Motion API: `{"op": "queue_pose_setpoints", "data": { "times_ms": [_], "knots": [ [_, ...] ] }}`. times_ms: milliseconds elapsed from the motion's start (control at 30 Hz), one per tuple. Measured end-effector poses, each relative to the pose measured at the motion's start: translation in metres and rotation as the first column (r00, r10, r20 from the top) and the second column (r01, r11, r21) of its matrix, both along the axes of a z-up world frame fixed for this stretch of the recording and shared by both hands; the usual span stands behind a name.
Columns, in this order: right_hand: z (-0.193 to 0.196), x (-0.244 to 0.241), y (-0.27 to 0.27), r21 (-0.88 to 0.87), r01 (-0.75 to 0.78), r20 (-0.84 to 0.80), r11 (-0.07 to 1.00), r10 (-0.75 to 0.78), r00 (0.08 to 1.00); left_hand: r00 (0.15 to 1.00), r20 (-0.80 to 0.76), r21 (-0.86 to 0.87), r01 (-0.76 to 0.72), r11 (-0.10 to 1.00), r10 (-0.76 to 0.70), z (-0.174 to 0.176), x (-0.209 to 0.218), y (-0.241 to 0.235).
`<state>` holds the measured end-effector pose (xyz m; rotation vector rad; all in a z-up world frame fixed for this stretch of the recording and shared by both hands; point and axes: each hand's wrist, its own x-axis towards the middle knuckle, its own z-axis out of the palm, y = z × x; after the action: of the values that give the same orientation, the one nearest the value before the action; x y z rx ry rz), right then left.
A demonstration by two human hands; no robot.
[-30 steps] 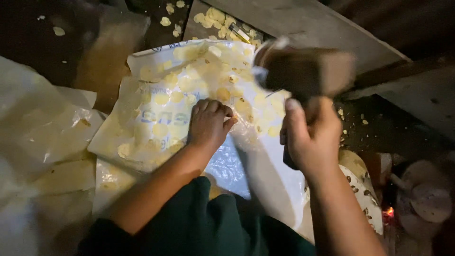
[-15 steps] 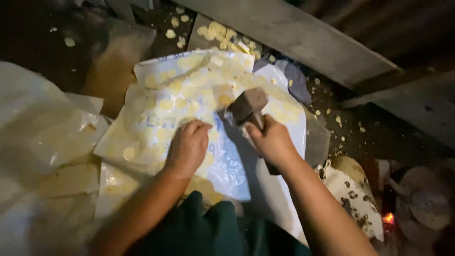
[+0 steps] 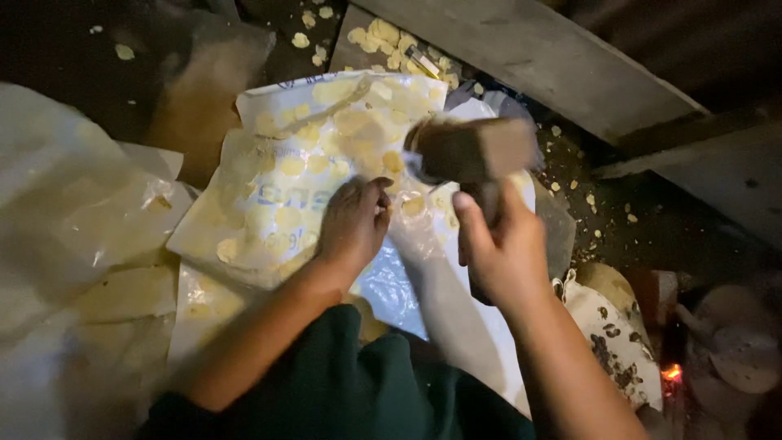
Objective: The person uses a hammer to crush cassava pieces on a white sack. They then use a slotted spoon to scoop roasted cassava from a pan over a fire and place it on a cloth. Finally, they use a stone to grind the roasted cassava into a paste.
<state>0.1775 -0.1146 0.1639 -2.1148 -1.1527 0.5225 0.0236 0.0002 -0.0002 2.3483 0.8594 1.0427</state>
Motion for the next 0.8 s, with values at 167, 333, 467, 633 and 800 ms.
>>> {"op": "queue_pose_setpoints", "data": {
  "times_ms": [167, 333, 467, 633, 800],
  "knots": [
    [-0.066, -0.008, -0.006, 0.503, -0.027, 0.049, 0.864, 0.003, 0.999, 0.996, 0.001, -0.182, 0.090, 0.979, -0.092, 0.021, -0.013, 0.002],
    [-0.095, -0.024, 0.018, -0.539, -0.025, 0.126, 0.842, 0.109, 0.986, 0.985, -0.142, -0.042, -0.100, 0.994, 0.093, 0.012, -0.056, -0.027],
    [-0.103, -0.010, 0.008, -0.491, -0.080, 0.093, 0.867, 0.144, 0.985, 0.993, -0.115, -0.076, -0.004, 0.997, -0.005, -0.013, -0.059, -0.026],
    [-0.098, -0.032, -0.088, -0.465, 0.051, 0.155, 0.884, 0.025, 0.988, 0.996, -0.086, -0.039, -0.002, 0.999, -0.002, -0.026, -0.060, -0.025],
    [-0.136, -0.015, -0.152, -0.418, 0.221, 0.015, 0.881, -0.237, 0.971, 0.981, -0.171, -0.030, 0.090, 0.995, -0.094, 0.013, -0.037, -0.024]
  ]
}}
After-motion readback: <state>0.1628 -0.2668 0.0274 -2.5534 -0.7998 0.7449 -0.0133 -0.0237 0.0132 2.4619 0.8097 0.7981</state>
